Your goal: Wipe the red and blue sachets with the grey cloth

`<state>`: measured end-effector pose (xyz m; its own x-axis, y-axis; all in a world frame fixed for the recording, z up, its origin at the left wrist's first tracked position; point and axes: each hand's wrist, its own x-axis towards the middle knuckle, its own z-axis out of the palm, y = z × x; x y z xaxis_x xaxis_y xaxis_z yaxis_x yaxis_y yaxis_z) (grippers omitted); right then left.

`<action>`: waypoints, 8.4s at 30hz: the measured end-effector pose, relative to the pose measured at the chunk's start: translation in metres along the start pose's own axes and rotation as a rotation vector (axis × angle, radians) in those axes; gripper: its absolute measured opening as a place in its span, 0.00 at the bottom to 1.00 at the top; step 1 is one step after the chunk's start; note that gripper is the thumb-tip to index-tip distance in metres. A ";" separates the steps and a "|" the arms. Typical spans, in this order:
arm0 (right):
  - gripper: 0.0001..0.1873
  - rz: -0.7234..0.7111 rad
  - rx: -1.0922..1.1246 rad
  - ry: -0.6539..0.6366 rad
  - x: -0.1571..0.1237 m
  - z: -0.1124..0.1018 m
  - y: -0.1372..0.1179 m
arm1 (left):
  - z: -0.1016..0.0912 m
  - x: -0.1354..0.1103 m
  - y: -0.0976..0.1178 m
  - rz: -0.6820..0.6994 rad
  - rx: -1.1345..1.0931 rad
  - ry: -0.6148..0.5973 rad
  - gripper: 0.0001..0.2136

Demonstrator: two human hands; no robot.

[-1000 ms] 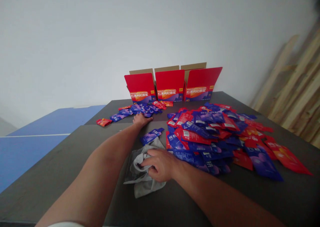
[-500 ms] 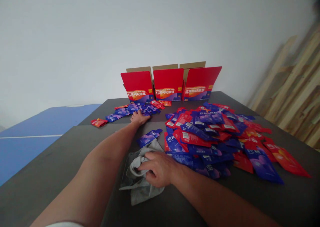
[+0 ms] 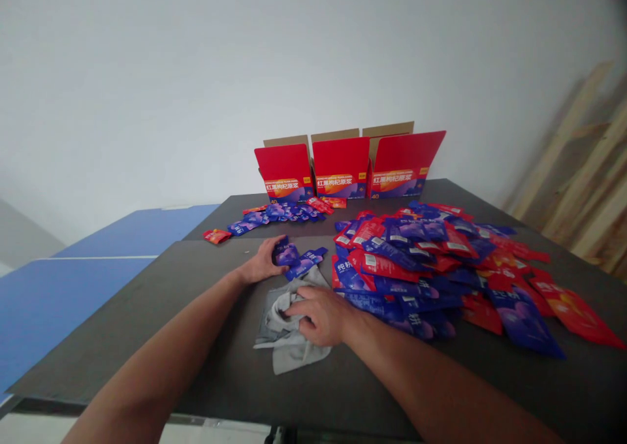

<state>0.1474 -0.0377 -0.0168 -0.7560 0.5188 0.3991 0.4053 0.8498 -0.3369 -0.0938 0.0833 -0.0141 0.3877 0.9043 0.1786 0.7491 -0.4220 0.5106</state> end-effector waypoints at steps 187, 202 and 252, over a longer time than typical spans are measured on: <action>0.25 0.384 -0.246 0.213 -0.005 -0.009 0.005 | 0.024 -0.054 0.101 -0.475 -1.622 -0.408 0.25; 0.27 0.572 -0.233 0.383 -0.003 -0.005 0.011 | 0.014 -0.055 0.101 -0.508 -1.650 -0.427 0.27; 0.20 0.191 -0.188 0.093 -0.003 -0.007 -0.004 | -0.003 -0.046 0.080 -0.241 -1.859 0.185 0.17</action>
<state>0.1518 -0.0422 -0.0108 -0.6098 0.6700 0.4234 0.6304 0.7338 -0.2531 -0.0533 0.0086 0.0205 0.2265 0.9739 -0.0148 -0.7361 0.1811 0.6522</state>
